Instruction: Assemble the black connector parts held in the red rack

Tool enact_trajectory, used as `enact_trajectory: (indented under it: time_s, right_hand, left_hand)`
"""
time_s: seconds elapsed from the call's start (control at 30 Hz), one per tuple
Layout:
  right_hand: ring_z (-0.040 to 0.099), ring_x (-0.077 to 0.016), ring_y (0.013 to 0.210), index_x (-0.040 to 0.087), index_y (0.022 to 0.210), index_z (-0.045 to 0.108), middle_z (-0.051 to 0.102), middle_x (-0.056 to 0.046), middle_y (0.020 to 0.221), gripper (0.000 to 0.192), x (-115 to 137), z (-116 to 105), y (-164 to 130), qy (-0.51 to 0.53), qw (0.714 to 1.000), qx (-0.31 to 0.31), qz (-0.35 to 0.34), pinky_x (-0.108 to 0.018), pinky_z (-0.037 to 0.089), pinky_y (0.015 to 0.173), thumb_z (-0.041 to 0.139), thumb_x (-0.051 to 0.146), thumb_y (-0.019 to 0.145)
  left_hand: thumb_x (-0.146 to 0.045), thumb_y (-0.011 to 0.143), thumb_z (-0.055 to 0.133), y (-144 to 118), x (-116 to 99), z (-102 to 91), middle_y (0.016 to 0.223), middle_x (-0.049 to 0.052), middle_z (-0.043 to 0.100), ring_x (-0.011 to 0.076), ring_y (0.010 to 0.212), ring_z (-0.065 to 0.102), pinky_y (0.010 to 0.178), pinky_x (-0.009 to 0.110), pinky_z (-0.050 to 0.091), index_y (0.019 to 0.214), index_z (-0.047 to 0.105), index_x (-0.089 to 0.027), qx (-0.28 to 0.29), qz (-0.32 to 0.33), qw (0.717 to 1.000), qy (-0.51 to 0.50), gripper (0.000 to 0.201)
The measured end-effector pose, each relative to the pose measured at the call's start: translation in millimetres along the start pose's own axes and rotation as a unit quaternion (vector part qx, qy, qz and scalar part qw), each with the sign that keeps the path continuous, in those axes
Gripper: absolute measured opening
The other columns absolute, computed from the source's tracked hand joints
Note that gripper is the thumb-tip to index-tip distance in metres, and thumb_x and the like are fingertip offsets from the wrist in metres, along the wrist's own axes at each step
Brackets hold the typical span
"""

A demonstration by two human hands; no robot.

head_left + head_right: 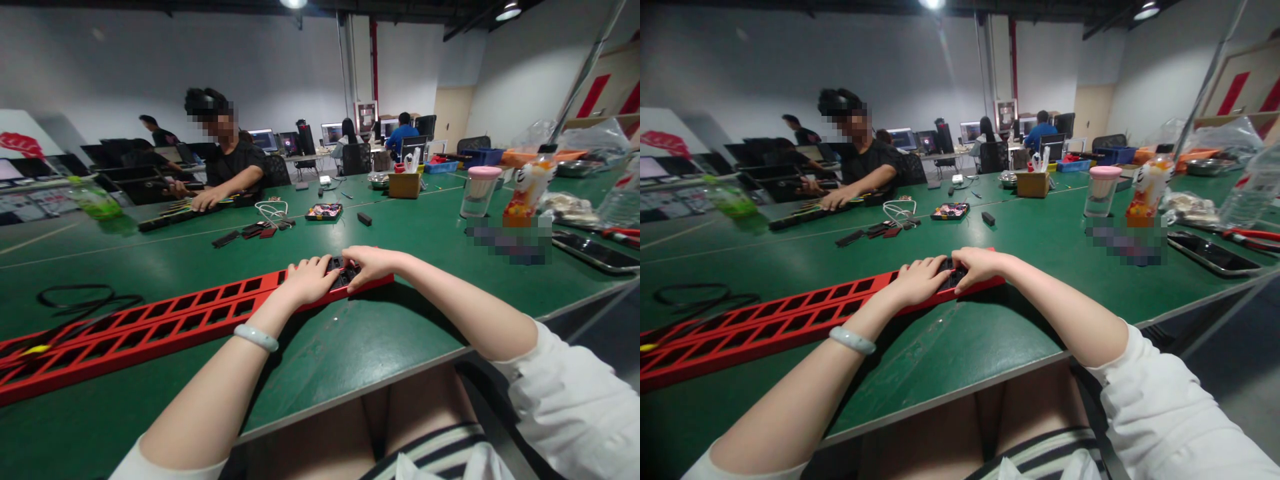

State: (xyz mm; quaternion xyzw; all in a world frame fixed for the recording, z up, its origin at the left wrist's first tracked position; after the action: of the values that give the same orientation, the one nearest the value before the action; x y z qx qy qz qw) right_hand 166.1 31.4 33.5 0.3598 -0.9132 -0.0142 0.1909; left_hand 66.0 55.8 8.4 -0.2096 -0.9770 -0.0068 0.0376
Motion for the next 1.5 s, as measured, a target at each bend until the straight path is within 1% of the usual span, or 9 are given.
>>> enact_trajectory:
  time_s: [0.13,0.27,0.47,0.6,0.83,1.07,1.33,1.5]
  right_hand:
    - [0.049,-0.0168,0.075,0.015,0.086,0.053,0.055,-0.005,0.086,0.050,-0.1,-1.2,0.9,-0.008,1.000,-0.013,0.004,-0.022,0.034,0.057,0.070,0.048,0.053]
    - [0.049,-0.0159,0.072,0.015,0.086,0.054,0.055,-0.005,0.084,0.051,-1.4,-0.7,1.4,-0.013,1.000,-0.013,0.015,-0.022,0.033,0.055,0.068,0.052,0.053]
    - [0.051,-0.0156,0.077,0.017,0.091,0.054,0.057,-0.003,0.089,0.048,1.6,-1.5,-0.4,0.015,1.000,-0.009,0.002,-0.021,0.034,0.059,0.068,0.046,0.055]
    - [0.052,-0.0163,0.080,0.018,0.094,0.054,0.057,-0.003,0.093,0.050,-2.0,0.1,-0.7,0.029,0.999,-0.001,0.022,-0.021,0.035,0.061,0.070,0.044,0.054]
    - [0.051,-0.0153,0.073,0.016,0.091,0.052,0.057,-0.003,0.087,0.051,-2.5,-1.3,-2.5,0.025,0.998,-0.007,0.052,-0.021,0.034,0.055,0.069,0.046,0.053]
    - [0.049,-0.0144,0.072,0.016,0.089,0.050,0.054,-0.001,0.084,0.053,-6.3,-0.8,-2.7,0.061,0.995,-0.012,0.075,-0.020,0.032,0.055,0.070,0.045,0.050]
    - [0.044,-0.0118,0.066,0.016,0.083,0.046,0.049,0.002,0.076,0.051,-5.6,2.7,-1.1,0.096,0.994,0.013,0.054,-0.020,0.029,0.052,0.073,0.041,0.047]
    - [0.043,-0.0115,0.066,0.016,0.083,0.046,0.049,0.003,0.076,0.051,-6.0,3.0,-0.6,0.103,0.993,0.010,0.056,-0.020,0.029,0.053,0.073,0.039,0.046]
  left_hand:
    - [-0.059,0.081,0.015,0.3,-0.3,-1.0,0.128,0.010,0.040,0.0307,0.112,0.037,0.087,0.046,0.027,0.130,0.029,-0.026,-0.006,0.001,1.000,-0.001,0.060]
    - [-0.058,0.081,0.016,0.6,0.4,-1.2,0.126,0.009,0.042,0.0305,0.109,0.039,0.086,0.045,0.029,0.129,0.030,-0.027,-0.014,0.006,1.000,-0.002,0.058]
    - [-0.059,0.081,0.015,1.1,1.1,-0.8,0.125,0.009,0.043,0.0308,0.108,0.040,0.084,0.046,0.030,0.127,0.032,-0.027,-0.023,0.017,1.000,-0.002,0.059]
    - [-0.060,0.081,0.015,2.1,2.2,0.0,0.124,0.010,0.044,0.0313,0.108,0.041,0.083,0.047,0.031,0.126,0.033,-0.027,-0.030,0.020,0.999,-0.004,0.059]
    - [-0.059,0.081,0.015,3.6,3.7,2.1,0.125,0.010,0.043,0.0309,0.108,0.040,0.084,0.047,0.030,0.128,0.031,-0.026,-0.026,0.016,1.000,0.003,0.060]
    - [-0.060,0.081,0.014,4.3,5.0,3.3,0.126,0.010,0.043,0.0309,0.108,0.041,0.084,0.048,0.030,0.127,0.031,-0.026,-0.029,0.017,0.999,0.007,0.060]
    - [-0.060,0.081,0.015,4.2,4.8,3.2,0.124,0.010,0.044,0.0313,0.107,0.041,0.082,0.048,0.031,0.127,0.032,-0.025,-0.036,0.023,0.999,0.004,0.060]
    - [-0.060,0.081,0.015,4.8,5.2,3.2,0.124,0.010,0.044,0.0312,0.107,0.041,0.083,0.049,0.031,0.127,0.032,-0.026,-0.038,0.025,0.999,0.001,0.060]
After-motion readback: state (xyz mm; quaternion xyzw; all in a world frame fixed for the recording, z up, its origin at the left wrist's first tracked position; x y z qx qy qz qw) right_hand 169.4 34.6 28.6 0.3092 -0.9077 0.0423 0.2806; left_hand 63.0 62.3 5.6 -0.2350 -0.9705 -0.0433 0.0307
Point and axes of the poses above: each hand's wrist, its own y-axis towards the middle knuckle, its own z-axis out of the palm, x = y × z, the point moved 8 cm from there along y, towards the middle knuckle
